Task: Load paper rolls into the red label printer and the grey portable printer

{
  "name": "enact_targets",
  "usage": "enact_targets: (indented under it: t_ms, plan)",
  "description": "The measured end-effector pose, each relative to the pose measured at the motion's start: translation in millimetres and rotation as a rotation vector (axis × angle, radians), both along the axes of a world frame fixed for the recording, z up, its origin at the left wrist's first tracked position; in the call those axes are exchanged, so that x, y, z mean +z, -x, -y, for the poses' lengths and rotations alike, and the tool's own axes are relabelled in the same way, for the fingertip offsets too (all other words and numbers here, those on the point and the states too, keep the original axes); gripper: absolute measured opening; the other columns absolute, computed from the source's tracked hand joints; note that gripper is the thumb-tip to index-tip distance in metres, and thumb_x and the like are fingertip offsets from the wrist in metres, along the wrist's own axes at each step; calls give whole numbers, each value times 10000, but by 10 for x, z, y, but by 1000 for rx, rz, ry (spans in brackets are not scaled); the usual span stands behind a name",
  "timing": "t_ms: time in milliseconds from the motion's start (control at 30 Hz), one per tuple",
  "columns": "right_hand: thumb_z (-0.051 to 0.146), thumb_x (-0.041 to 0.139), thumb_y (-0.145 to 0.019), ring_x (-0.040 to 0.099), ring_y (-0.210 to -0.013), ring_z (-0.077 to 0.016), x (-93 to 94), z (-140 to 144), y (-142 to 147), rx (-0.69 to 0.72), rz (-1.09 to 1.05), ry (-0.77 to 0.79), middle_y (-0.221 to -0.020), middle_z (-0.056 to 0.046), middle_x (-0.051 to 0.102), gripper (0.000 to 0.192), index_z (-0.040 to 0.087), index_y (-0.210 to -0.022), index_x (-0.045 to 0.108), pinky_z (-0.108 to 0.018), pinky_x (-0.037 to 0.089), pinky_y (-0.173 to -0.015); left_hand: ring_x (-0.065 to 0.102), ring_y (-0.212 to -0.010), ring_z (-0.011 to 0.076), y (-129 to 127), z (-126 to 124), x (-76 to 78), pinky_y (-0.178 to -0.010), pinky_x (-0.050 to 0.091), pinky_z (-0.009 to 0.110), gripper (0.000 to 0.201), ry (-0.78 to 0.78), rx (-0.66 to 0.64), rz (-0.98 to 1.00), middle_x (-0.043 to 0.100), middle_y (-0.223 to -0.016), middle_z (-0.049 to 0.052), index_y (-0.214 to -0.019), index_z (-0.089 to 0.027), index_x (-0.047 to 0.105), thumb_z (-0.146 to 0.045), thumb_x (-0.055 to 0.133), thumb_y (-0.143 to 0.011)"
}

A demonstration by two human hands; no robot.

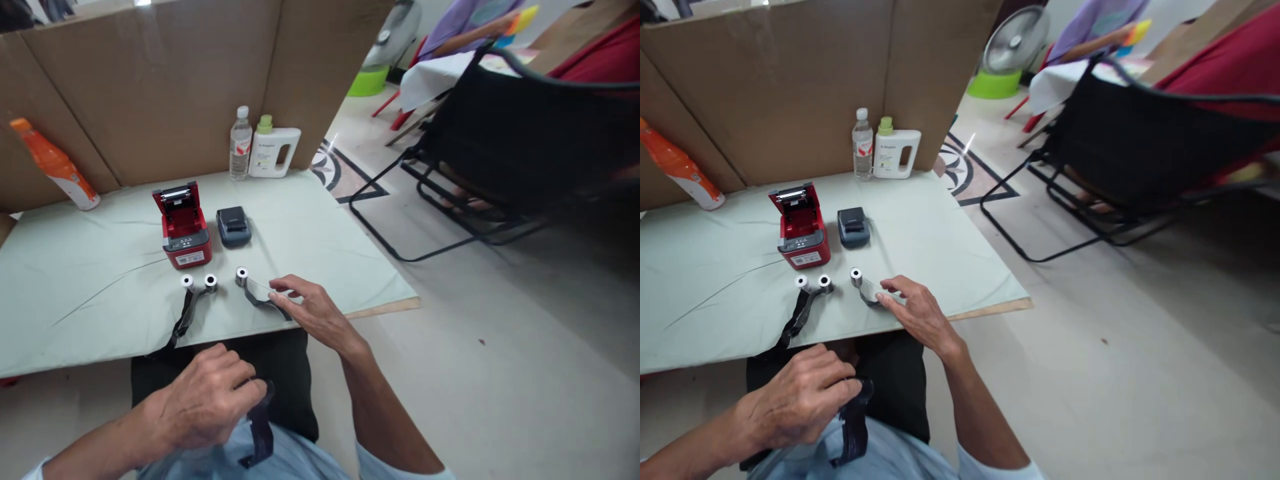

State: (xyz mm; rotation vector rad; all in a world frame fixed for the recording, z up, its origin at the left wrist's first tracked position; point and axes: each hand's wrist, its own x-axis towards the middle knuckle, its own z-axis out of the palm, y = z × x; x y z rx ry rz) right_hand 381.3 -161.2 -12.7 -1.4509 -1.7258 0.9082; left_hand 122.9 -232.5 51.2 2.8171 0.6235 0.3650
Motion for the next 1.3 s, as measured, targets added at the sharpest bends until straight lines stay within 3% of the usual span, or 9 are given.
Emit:
enact_targets:
  t_ms: [200, 333, 433, 633, 800, 867, 1033, 1167, 1300]
  plan:
    - [452, 631, -947, 724, -1022, -268, -24, -46, 16, 23, 54, 17, -1093, -91, 766, 304, 232, -1132, 730, -366, 587, -774, 695, -862, 206, 259, -74, 51, -1003, 472, 463, 277, -21, 244, 65, 740, -921, 57, -1085, -191, 656, -45, 519, -894]
    - [439, 666, -929, 730, -1030, -258, -34, -36, 54, 70, 91, 37, -1134, -73, 760, 312, 248, -1173, 706, -371, 588, -825, 710, -875, 213, 541, -161, 59, -1010, 465, 477, 299, 112, 377, -24, 758, -923, 40, -1079, -208, 677, -51, 569, -848]
    - [430, 687, -919, 733, -1034, -255, -50, -26, 96, 99, 124, 30, -1148, -59, 757, 310, 262, -1179, 692, -381, 583, -867, 719, -895, 212, 679, -199, -37, -965, 499, 429, 321, 241, 417, -79, 773, -951, 33, -1072, -219, 700, -47, 595, -822]
    - [431, 664, -929, 722, -1023, -257, -44, -64, 146, 96, 114, 1, -1127, -62, 753, 306, 259, -1180, 691, -384, 577, -861, 717, -1014, 216, 648, -185, -230, -923, 550, 358, 390, 387, 458, 24, 789, -1071, 32, -1095, -244, 741, -35, 639, -781]
    - [431, 631, -952, 704, -999, -256, 147, -64, 288, 2, -51, -59, -1113, -86, 748, 252, 228, -1071, 719, -395, 571, -872, 720, -1006, 214, 567, -262, -41, -950, 563, 360, 420, 377, 463, 190, 790, -1044, 37, -1091, -233, 750, -6, 639, -756]
    - [446, 631, -964, 705, -985, -239, 237, -23, 421, 48, -206, -21, -1123, -89, 747, 269, 216, -1068, 723, -392, 571, -899, 732, -973, 191, 548, -368, 80, -925, 575, 327, 418, 347, 447, 273, 788, -1052, 40, -1113, -225, 738, 2, 607, -787]
    - [477, 691, -946, 688, -1134, -230, 327, 3, 806, 281, -619, 184, -1212, -96, 725, 464, 221, -1330, 641, -385, 562, -991, 747, -1021, 187, 500, -742, 247, -952, 591, 308, 409, 125, 420, 446, 784, -1105, 61, -1139, -205, 720, 8, 577, -821]
    - [477, 737, -900, 675, -1139, -229, 336, -264, 960, 254, -723, 154, -1230, -95, 717, 445, 216, -1256, 685, -362, 576, -946, 739, -1052, 206, 528, -1073, 276, -973, 597, 338, 387, 23, 414, 499, 775, -1122, 77, -1121, -201, 744, -11, 598, -817]
    - [445, 774, -860, 716, -1009, -217, 341, -673, 1061, 225, -800, 217, -1164, -93, 743, 442, 199, -1218, 692, -346, 609, -841, 733, -989, 205, 676, -1510, 224, -826, 620, 307, 340, 30, 460, 543, 762, -1087, 96, -1080, -180, 771, -64, 609, -805]
